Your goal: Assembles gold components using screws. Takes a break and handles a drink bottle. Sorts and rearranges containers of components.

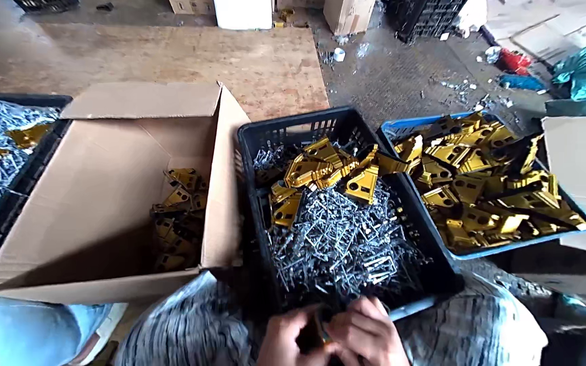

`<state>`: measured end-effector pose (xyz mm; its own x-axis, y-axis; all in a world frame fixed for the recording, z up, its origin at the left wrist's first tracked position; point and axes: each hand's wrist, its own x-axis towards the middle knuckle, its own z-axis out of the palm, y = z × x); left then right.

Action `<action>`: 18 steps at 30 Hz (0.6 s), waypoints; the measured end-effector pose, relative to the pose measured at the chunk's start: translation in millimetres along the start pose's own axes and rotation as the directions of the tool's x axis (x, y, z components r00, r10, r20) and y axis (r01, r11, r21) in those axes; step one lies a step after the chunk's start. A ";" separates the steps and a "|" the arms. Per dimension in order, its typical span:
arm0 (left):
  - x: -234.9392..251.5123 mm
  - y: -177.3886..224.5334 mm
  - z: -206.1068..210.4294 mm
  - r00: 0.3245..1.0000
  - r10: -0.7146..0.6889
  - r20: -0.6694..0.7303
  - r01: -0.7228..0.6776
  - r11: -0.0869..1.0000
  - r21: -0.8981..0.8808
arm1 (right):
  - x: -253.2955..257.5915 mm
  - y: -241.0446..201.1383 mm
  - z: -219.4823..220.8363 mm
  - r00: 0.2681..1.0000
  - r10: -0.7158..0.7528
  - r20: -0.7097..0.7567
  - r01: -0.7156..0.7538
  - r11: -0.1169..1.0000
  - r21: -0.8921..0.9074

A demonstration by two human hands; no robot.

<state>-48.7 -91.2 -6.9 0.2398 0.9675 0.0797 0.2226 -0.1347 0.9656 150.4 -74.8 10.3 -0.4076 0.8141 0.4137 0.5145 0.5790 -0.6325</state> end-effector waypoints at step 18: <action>-67.3 -13.5 60.2 0.765 -0.633 0.115 0.580 0.600 -0.552 | -36.7 9.2 16.1 0.859 0.278 0.429 -0.292 0.956 -0.034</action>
<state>-11.0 -167.3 -40.2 0.1516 0.8009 -0.5793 -0.2489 0.5981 0.7618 158.0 -100.1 -21.2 -0.5313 0.8411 -0.1012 0.6364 0.3174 -0.7031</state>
